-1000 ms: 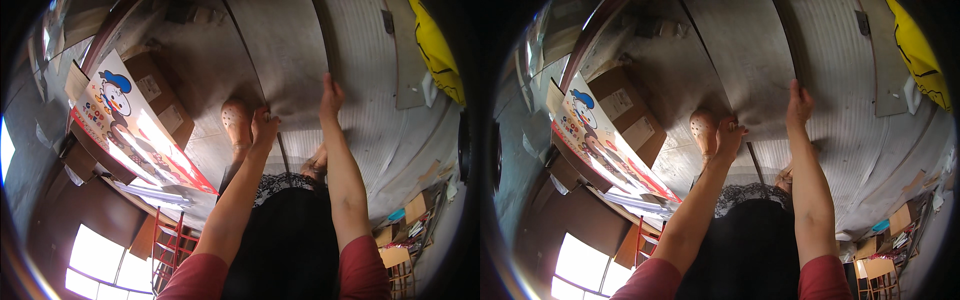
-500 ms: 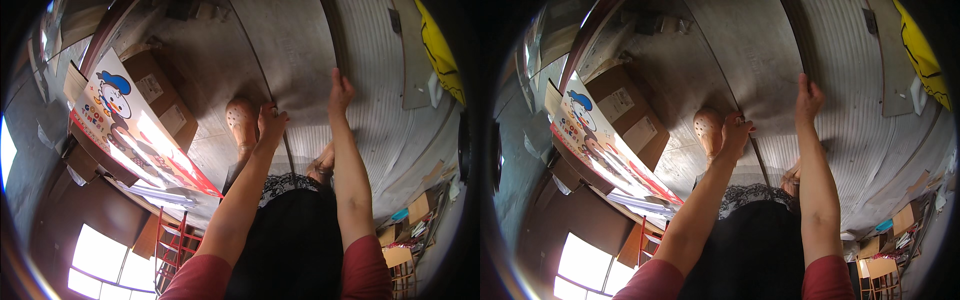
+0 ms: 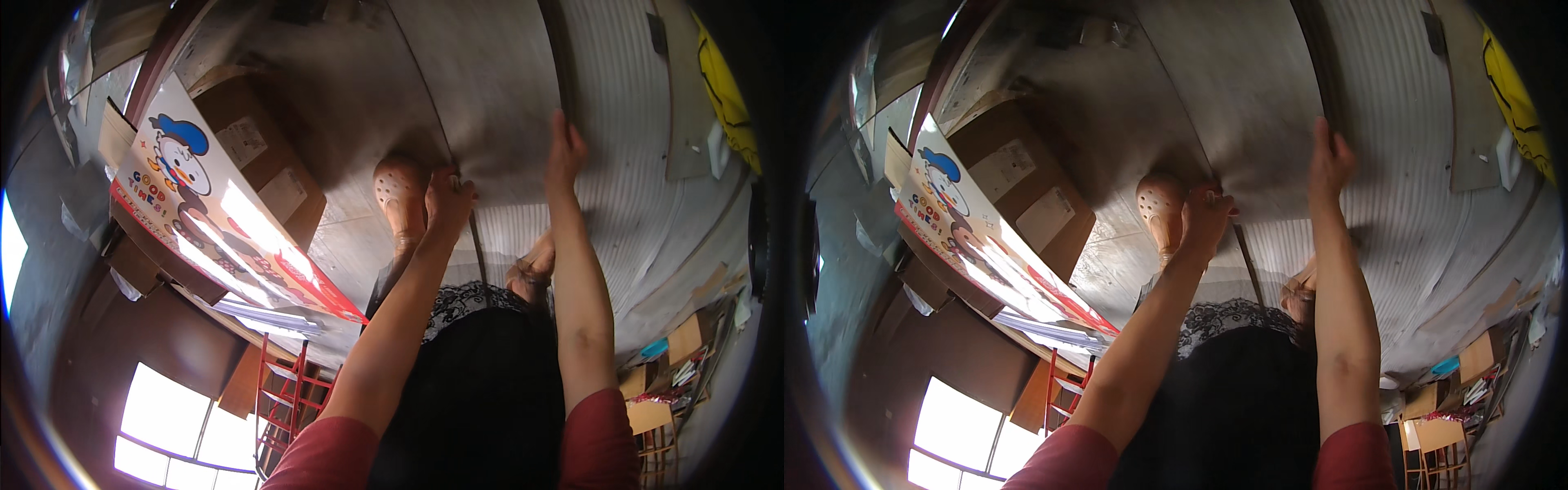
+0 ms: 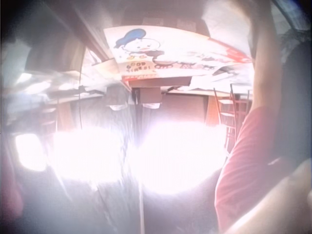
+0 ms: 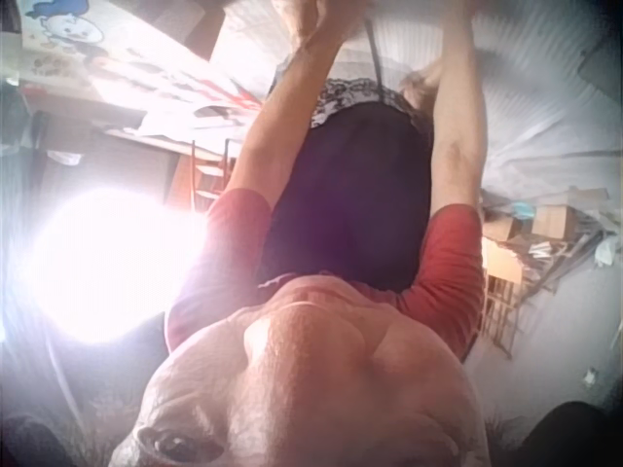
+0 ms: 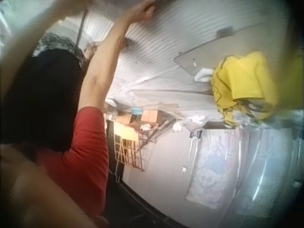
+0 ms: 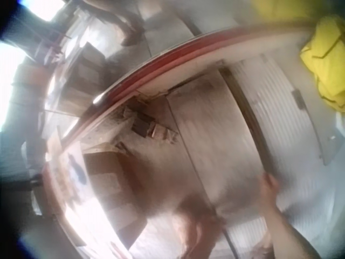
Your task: The person uses a utility knife to cut open several cardboard boxes, removes packaging materials and smaller boxes from within them, and then handles various items including a white cloth-like object and a toy box.
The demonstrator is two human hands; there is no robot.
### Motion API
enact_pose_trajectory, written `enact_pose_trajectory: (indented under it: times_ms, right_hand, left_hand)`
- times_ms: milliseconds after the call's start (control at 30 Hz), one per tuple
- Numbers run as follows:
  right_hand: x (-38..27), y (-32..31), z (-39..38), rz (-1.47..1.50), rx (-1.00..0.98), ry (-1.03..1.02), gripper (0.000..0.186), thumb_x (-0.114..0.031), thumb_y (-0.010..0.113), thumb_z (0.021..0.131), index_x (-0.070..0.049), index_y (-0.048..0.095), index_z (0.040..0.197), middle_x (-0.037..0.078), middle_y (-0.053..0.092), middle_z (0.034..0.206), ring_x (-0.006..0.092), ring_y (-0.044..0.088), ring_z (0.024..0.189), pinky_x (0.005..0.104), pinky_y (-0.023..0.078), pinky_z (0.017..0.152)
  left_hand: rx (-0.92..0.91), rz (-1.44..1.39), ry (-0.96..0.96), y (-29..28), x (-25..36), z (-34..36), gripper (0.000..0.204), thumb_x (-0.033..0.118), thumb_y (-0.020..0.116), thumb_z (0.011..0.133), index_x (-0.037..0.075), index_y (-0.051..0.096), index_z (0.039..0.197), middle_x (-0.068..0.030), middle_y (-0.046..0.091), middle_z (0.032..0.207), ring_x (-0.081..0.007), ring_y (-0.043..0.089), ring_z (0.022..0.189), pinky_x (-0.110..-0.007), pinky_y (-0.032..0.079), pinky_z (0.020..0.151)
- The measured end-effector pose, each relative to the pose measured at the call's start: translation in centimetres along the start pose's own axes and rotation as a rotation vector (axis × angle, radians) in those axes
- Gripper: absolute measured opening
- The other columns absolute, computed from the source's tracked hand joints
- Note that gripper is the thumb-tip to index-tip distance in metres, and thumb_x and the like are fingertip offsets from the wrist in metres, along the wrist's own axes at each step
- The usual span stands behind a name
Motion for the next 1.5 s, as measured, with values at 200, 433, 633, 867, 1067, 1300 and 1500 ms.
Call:
enact_pose_trajectory:
  times_ms: [200,433,633,867,1067,1300,1500]
  right_hand:
    - [-0.6,0.3,0.1,0.044,-0.003,-0.037,0.040,-0.038,0.062,0.084,0.002,0.062,0.075,0.001,0.055,0.066,0.0097,0.043,0.065,0.0268,0.037,0.060]
    - [1.4,-0.4,0.1,0.087,-0.024,0.123,0.037,-0.033,0.064,0.084,0.001,0.065,0.095,0.005,0.063,0.089,0.0134,0.053,0.084,0.0272,0.041,0.077]
    - [1.2,0.3,0.6,0.058,-0.036,0.078,0.036,-0.034,0.063,0.084,0.001,0.066,0.092,0.003,0.061,0.083,0.0114,0.050,0.079,0.0267,0.040,0.072]
    - [0.7,0.6,1.2,-0.116,-0.043,-0.042,0.036,-0.035,0.062,0.085,0.000,0.065,0.082,-0.001,0.055,0.068,0.0079,0.043,0.068,0.0257,0.037,0.063]
    - [0.6,0.7,1.8,-0.234,-0.023,-0.094,0.038,-0.036,0.059,0.087,0.000,0.061,0.075,-0.002,0.049,0.061,0.0078,0.040,0.063,0.0259,0.036,0.059]
    - [-1.1,1.3,0.5,-0.152,-0.081,-0.141,0.038,-0.035,0.055,0.089,-0.001,0.059,0.074,-0.004,0.045,0.061,0.0074,0.038,0.062,0.0258,0.034,0.056]
    - [0.5,0.8,1.5,-0.189,-0.094,-0.104,0.041,-0.037,0.054,0.089,0.000,0.056,0.074,0.003,0.048,0.061,0.0102,0.041,0.060,0.0290,0.037,0.057]
  left_hand:
    - [0.057,0.056,0.130,0.0,-0.2,0.3,0.037,0.009,0.062,0.069,0.000,0.050,0.103,-0.0149,0.059,0.084,-0.0231,0.063,0.064,-0.034,0.050,0.063]
    - [0.043,0.170,0.134,0.2,-0.7,0.7,0.041,0.011,0.062,0.068,0.001,0.050,0.106,-0.0169,0.055,0.100,-0.0256,0.062,0.079,-0.035,0.050,0.068]
    - [0.068,0.191,0.198,0.4,-0.7,0.5,0.038,0.006,0.060,0.071,-0.001,0.048,0.107,-0.0138,0.056,0.092,-0.0218,0.062,0.071,-0.032,0.051,0.061]
    - [0.060,0.260,0.162,0.3,1.1,0.7,0.029,0.003,0.056,0.074,-0.004,0.053,0.102,-0.0103,0.058,0.083,-0.0187,0.063,0.061,-0.029,0.050,0.055]
    - [0.152,0.137,0.146,0.3,1.1,0.6,0.025,0.008,0.056,0.071,-0.002,0.055,0.094,-0.0128,0.060,0.061,-0.0209,0.063,0.055,-0.032,0.050,0.058]
    - [0.180,0.149,0.107,-0.4,0.7,1.1,0.019,0.007,0.055,0.069,-0.001,0.057,0.086,-0.0119,0.060,0.061,-0.0225,0.064,0.060,-0.035,0.050,0.060]
    - [0.100,0.140,0.077,0.4,0.1,0.9,0.019,0.008,0.056,0.069,-0.001,0.056,0.086,-0.0121,0.060,0.061,-0.0230,0.064,0.060,-0.035,0.050,0.060]
Point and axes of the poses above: each hand's wrist, its own z-axis towards the middle knuckle, its own y-axis out of the palm, x = y × z, the point moved 7 cm from there along z, towards the middle knuckle
